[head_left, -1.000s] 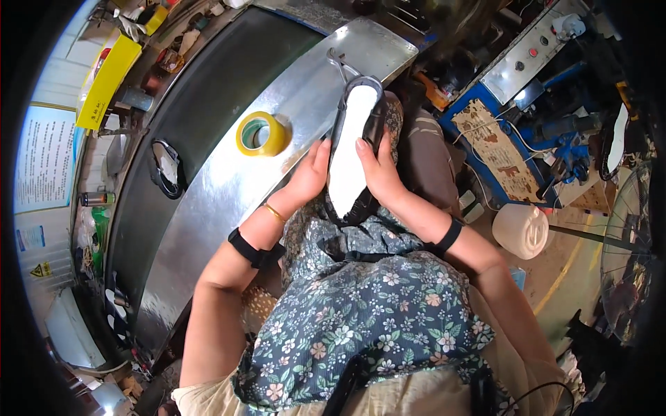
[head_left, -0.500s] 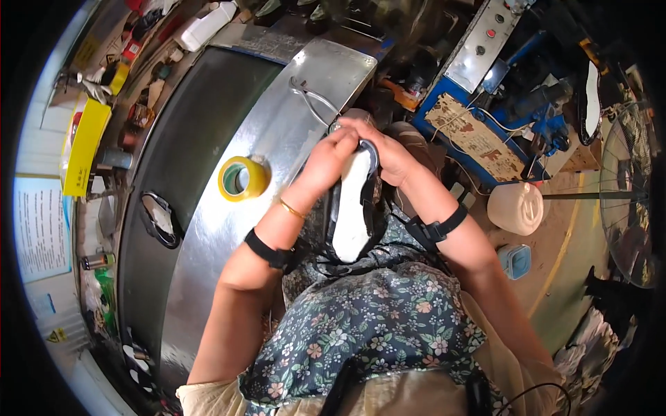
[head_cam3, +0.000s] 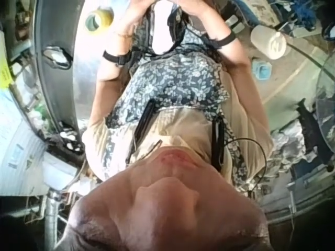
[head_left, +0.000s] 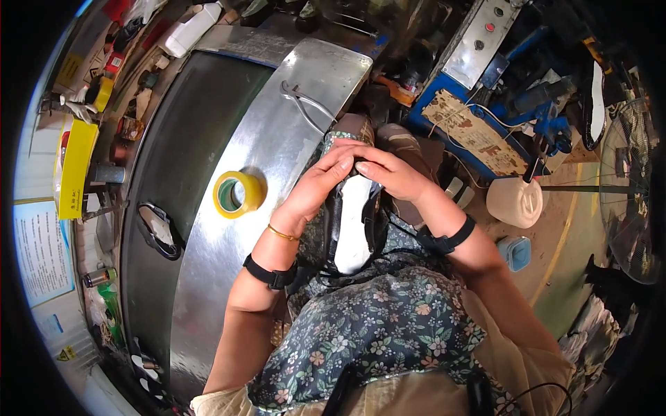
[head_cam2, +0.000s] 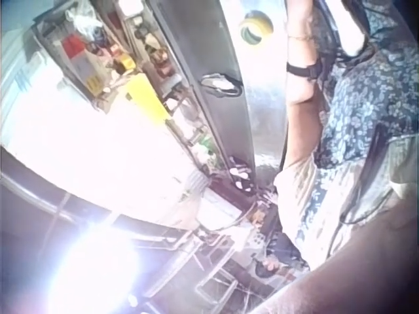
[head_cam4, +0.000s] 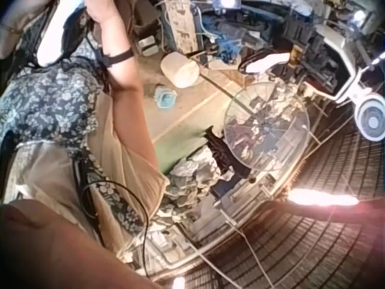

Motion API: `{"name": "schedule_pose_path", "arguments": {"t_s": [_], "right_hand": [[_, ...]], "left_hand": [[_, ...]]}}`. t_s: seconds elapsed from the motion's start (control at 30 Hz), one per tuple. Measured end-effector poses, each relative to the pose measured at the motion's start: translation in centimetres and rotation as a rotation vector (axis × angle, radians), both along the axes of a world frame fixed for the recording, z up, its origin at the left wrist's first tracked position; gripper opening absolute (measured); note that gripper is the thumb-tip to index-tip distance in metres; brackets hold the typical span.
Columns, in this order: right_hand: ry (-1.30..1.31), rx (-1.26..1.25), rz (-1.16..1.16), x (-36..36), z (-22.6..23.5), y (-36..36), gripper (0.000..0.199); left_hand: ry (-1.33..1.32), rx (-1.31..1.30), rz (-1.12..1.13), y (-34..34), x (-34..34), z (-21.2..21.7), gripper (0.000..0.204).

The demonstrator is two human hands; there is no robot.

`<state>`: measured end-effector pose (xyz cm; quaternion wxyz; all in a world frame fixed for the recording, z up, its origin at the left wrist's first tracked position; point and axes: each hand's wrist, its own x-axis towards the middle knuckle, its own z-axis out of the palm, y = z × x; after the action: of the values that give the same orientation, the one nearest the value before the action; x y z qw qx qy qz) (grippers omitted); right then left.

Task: Assembling and checking shoe components on a factory conveyor belt.

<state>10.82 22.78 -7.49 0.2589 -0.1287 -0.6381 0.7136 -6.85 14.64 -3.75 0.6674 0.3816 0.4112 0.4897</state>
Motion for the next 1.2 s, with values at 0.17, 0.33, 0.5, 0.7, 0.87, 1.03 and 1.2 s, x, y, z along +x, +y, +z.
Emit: {"name": "schedule_pose_path", "arguments": {"t_s": [0.17, 0.33, 0.5, 0.7, 0.87, 1.03, 1.2], "right_hand": [[-0.090, 0.341, -0.418, -2.5, 1.4, -1.8, 0.020], [0.031, -0.270, -0.234, -2.6, 1.1, -0.1, 0.028], [-0.207, 0.280, -0.399, -3.6, 1.6, -3.0, 0.034], [-0.065, -0.176, 0.015, -2.2, 2.1, -1.0, 0.041], [-0.201, 0.299, -0.382, -3.4, 1.0, -4.2, 0.055], [-0.199, 0.252, -0.277, -2.9, 2.3, -3.8, 0.065], [0.063, -0.418, -0.076, 2.3, 2.3, 0.6, 0.060]], "left_hand": [[0.253, 0.071, 0.149, 0.2, 0.1, -1.8, 0.036], [0.215, -0.029, 0.133, 0.9, -1.5, -1.1, 0.036], [0.387, 0.075, 0.186, 0.1, -1.5, -1.4, 0.031], [0.209, -0.111, 0.110, -0.7, -3.5, -0.4, 0.042], [0.281, -0.058, -0.016, -0.4, -4.0, -0.8, 0.062], [0.400, 0.143, 0.025, -0.7, -3.9, -1.0, 0.085], [0.631, 0.363, 0.125, 0.9, 1.2, 1.4, 0.090]]}}
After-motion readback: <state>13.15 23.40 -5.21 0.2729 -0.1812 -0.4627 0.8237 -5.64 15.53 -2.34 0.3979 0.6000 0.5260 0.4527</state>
